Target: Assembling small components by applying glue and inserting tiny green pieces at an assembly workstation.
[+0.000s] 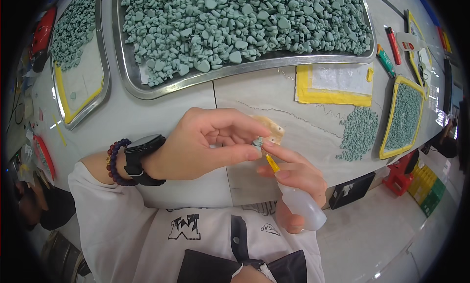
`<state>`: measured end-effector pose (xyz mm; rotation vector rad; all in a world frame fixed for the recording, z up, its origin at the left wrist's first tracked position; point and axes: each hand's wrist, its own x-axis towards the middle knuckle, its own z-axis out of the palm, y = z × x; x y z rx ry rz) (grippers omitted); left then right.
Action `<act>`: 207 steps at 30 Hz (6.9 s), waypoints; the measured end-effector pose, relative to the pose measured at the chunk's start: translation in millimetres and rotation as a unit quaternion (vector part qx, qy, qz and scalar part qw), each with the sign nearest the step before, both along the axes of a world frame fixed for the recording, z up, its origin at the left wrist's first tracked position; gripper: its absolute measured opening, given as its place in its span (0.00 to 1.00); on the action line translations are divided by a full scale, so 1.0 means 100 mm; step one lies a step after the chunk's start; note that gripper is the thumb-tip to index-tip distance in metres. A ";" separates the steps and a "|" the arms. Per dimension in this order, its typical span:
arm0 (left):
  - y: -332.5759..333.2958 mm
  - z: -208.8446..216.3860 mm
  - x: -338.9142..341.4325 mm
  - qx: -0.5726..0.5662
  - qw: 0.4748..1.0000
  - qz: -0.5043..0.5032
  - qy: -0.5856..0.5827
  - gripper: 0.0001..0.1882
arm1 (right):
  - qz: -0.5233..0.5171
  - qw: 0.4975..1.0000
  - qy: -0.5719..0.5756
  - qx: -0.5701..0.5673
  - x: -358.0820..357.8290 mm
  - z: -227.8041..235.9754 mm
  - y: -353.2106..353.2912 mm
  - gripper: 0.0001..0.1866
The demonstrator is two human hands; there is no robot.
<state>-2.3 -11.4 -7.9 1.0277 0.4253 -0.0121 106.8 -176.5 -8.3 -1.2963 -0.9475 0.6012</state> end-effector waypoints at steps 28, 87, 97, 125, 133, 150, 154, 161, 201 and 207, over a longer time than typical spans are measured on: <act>0.03 0.04 0.01 0.011 0.999 -0.035 0.026 0.16 | 0.046 0.996 -0.076 0.026 0.09 -0.05 0.01 0.30; 0.01 -0.01 0.01 0.355 0.910 -0.127 -0.173 0.16 | -0.100 0.835 -0.496 -0.216 0.59 -0.03 -0.09 0.16; -0.02 -0.03 0.01 0.490 0.848 -0.086 -0.180 0.14 | -0.214 0.797 -0.492 -0.278 0.90 0.13 -0.44 0.14; -0.04 -0.02 -0.02 0.227 0.967 -0.066 -0.092 0.16 | 0.008 0.959 -0.250 -0.133 0.37 0.31 -0.01 0.10; -0.02 0.03 -0.02 0.185 0.979 -0.039 -0.080 0.15 | 0.060 0.968 -0.191 -0.152 0.24 0.20 0.11 0.10; 0.01 -0.05 -0.06 0.124 0.986 -0.046 -0.098 0.11 | 0.027 0.950 -0.275 -0.148 0.19 0.21 0.11 0.13; 0.02 -0.05 -0.06 0.061 0.992 -0.055 -0.093 0.12 | 0.009 0.959 -0.255 -0.126 0.17 0.19 0.11 0.14; 0.06 -0.05 -0.07 0.051 0.990 -0.087 -0.101 0.12 | 0.009 0.960 -0.259 -0.108 0.16 0.18 0.10 0.15; 0.07 -0.03 -0.06 0.014 0.993 -0.099 -0.067 0.14 | -0.064 0.924 -0.374 -0.037 0.11 0.11 0.09 0.20; 0.06 -0.02 -0.06 0.022 0.993 -0.097 -0.064 0.13 | -0.070 0.913 -0.400 -0.042 0.11 0.13 0.09 0.18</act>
